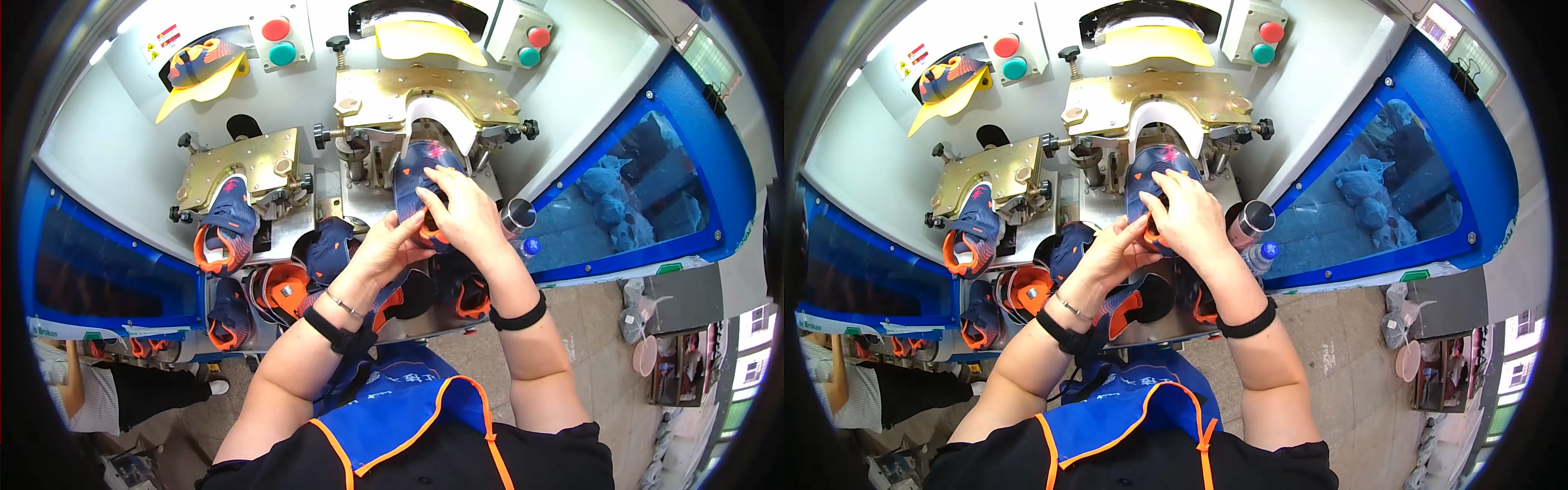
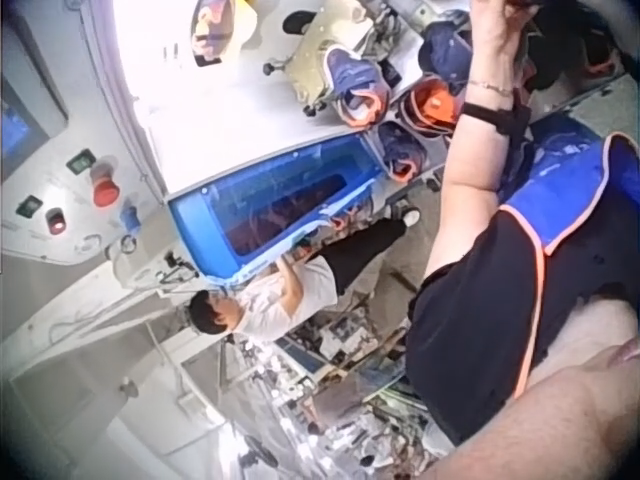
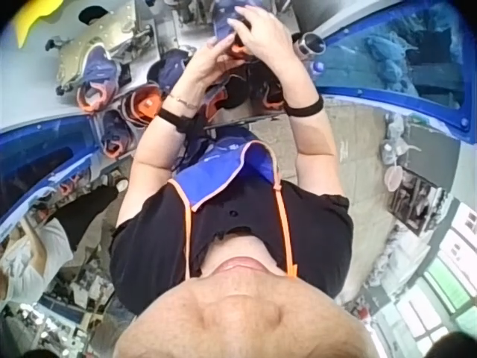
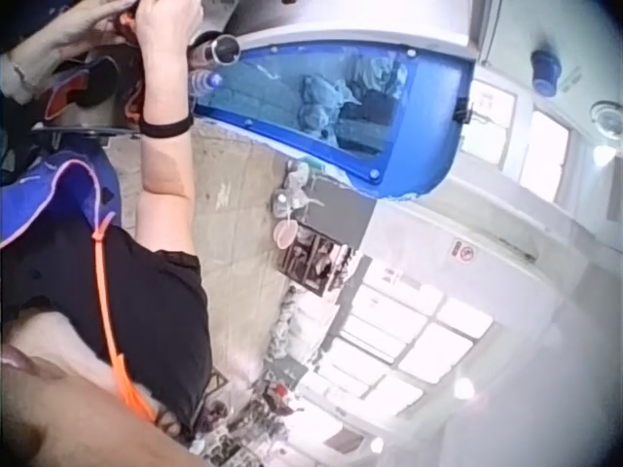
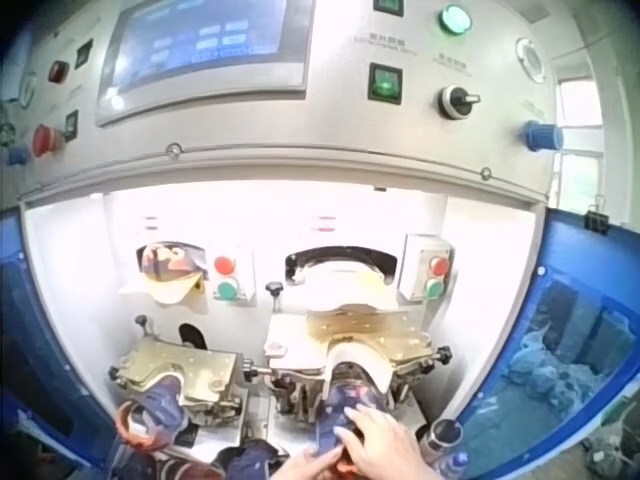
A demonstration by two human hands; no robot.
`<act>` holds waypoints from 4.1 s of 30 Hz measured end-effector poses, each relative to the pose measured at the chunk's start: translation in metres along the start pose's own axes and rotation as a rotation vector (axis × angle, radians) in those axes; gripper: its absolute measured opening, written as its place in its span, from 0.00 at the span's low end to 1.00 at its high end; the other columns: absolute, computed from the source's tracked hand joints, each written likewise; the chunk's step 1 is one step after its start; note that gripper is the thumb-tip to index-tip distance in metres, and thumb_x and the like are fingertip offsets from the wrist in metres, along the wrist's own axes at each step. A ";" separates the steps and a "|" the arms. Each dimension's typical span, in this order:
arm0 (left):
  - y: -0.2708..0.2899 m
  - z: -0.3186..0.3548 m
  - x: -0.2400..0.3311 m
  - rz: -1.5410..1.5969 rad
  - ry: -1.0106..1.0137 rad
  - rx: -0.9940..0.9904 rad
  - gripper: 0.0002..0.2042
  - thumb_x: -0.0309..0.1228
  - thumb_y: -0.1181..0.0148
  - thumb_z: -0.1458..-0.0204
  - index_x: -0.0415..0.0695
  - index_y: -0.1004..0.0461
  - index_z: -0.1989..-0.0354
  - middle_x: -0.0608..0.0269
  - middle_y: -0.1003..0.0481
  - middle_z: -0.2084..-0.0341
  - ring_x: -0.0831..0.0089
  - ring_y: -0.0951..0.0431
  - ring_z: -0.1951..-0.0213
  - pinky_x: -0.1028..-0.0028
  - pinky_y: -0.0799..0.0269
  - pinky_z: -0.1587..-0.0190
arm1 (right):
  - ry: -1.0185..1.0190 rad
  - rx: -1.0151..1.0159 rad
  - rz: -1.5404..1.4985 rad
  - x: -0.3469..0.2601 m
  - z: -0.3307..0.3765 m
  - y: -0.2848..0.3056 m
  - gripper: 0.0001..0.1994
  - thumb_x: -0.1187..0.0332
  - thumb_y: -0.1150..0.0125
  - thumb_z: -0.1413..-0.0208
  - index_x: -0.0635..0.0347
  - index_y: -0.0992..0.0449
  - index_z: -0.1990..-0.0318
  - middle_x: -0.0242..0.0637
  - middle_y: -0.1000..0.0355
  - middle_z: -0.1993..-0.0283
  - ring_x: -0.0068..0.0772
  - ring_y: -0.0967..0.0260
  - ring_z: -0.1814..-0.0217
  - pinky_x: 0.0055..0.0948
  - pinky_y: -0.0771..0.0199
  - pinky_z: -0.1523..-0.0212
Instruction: Operating a shoe-lasting machine to shape and mount shoe uppers onto lasts.
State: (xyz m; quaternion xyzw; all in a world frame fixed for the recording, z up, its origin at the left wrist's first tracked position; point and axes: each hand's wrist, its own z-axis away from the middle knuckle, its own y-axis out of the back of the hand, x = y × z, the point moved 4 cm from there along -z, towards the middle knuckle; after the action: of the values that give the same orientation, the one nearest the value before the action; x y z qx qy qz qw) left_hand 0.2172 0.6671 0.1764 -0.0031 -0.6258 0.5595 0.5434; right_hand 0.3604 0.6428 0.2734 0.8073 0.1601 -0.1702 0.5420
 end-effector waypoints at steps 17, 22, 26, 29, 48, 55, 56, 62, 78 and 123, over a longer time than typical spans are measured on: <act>-0.003 -0.007 -0.005 -0.026 -0.031 0.057 0.20 0.39 0.31 0.39 0.43 0.33 0.48 0.60 0.19 0.60 0.73 0.16 0.62 0.70 0.13 0.61 | -0.114 -0.446 0.357 0.007 -0.070 -0.038 0.42 0.38 0.39 0.44 0.49 0.36 0.26 0.50 0.43 0.22 0.52 0.41 0.23 0.45 0.34 0.28; -0.006 -0.002 -0.018 -0.091 -0.075 0.132 0.20 0.38 0.32 0.38 0.44 0.32 0.44 0.61 0.19 0.56 0.73 0.15 0.61 0.71 0.14 0.61 | -0.094 -0.580 0.377 0.019 -0.077 -0.059 0.44 0.38 0.40 0.42 0.44 0.46 0.21 0.45 0.58 0.16 0.54 0.53 0.17 0.45 0.43 0.22; -0.007 -0.005 -0.023 -0.062 -0.106 0.114 0.20 0.38 0.32 0.38 0.44 0.33 0.44 0.62 0.19 0.56 0.73 0.15 0.61 0.69 0.15 0.60 | -0.166 -0.631 0.430 0.009 -0.076 -0.060 0.42 0.40 0.41 0.40 0.39 0.48 0.21 0.37 0.61 0.15 0.55 0.55 0.16 0.55 0.42 0.24; -0.001 -0.007 -0.022 -0.086 -0.042 0.139 0.25 0.36 0.30 0.39 0.43 0.38 0.41 0.62 0.20 0.57 0.72 0.16 0.59 0.69 0.15 0.59 | -0.117 -0.496 0.449 -0.003 -0.057 -0.044 0.37 0.42 0.42 0.37 0.41 0.40 0.24 0.35 0.56 0.16 0.51 0.53 0.16 0.59 0.41 0.27; 0.010 -0.015 -0.016 -0.075 -0.088 0.092 0.23 0.34 0.33 0.38 0.41 0.38 0.41 0.58 0.20 0.54 0.71 0.15 0.59 0.72 0.15 0.61 | -0.046 -0.031 0.211 -0.003 -0.010 -0.041 0.18 0.64 0.38 0.44 0.48 0.17 0.46 0.34 0.26 0.36 0.47 0.31 0.32 0.55 0.25 0.41; 0.018 -0.015 -0.012 -0.143 -0.007 0.113 0.21 0.36 0.34 0.37 0.43 0.37 0.43 0.59 0.21 0.55 0.71 0.16 0.58 0.71 0.16 0.61 | -0.094 -0.009 0.222 -0.008 -0.008 -0.043 0.19 0.65 0.39 0.45 0.47 0.18 0.45 0.35 0.26 0.35 0.51 0.32 0.32 0.59 0.25 0.41; 0.019 -0.016 -0.011 -0.137 0.000 0.109 0.21 0.36 0.34 0.37 0.44 0.37 0.43 0.60 0.21 0.55 0.71 0.16 0.57 0.71 0.16 0.61 | -0.104 -0.008 0.226 -0.009 -0.009 -0.043 0.19 0.65 0.39 0.45 0.47 0.18 0.45 0.35 0.26 0.35 0.51 0.32 0.32 0.59 0.25 0.41; 0.023 -0.017 -0.010 -0.121 0.022 0.090 0.20 0.36 0.34 0.37 0.44 0.36 0.43 0.60 0.21 0.55 0.71 0.16 0.58 0.71 0.16 0.62 | -0.109 -0.010 0.217 -0.009 -0.011 -0.045 0.20 0.65 0.39 0.46 0.48 0.18 0.45 0.36 0.26 0.35 0.52 0.32 0.32 0.58 0.24 0.42; 0.022 -0.016 -0.008 -0.109 0.062 0.060 0.24 0.36 0.32 0.38 0.43 0.38 0.41 0.59 0.21 0.53 0.68 0.16 0.55 0.68 0.15 0.60 | -0.120 0.007 0.188 -0.011 -0.009 -0.044 0.20 0.67 0.38 0.48 0.49 0.17 0.45 0.37 0.27 0.34 0.53 0.32 0.32 0.59 0.24 0.42; 0.016 -0.013 -0.014 -0.155 -0.003 0.100 0.21 0.35 0.32 0.38 0.41 0.37 0.46 0.63 0.23 0.62 0.76 0.18 0.64 0.71 0.15 0.63 | 0.002 0.048 0.228 -0.006 -0.008 -0.044 0.18 0.66 0.35 0.50 0.47 0.15 0.49 0.32 0.24 0.40 0.45 0.29 0.38 0.44 0.19 0.44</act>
State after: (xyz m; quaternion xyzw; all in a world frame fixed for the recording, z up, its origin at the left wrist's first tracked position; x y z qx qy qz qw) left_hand 0.2220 0.6735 0.1527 0.0730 -0.5963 0.5464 0.5835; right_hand 0.3365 0.6657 0.2432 0.8331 0.0637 -0.1105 0.5383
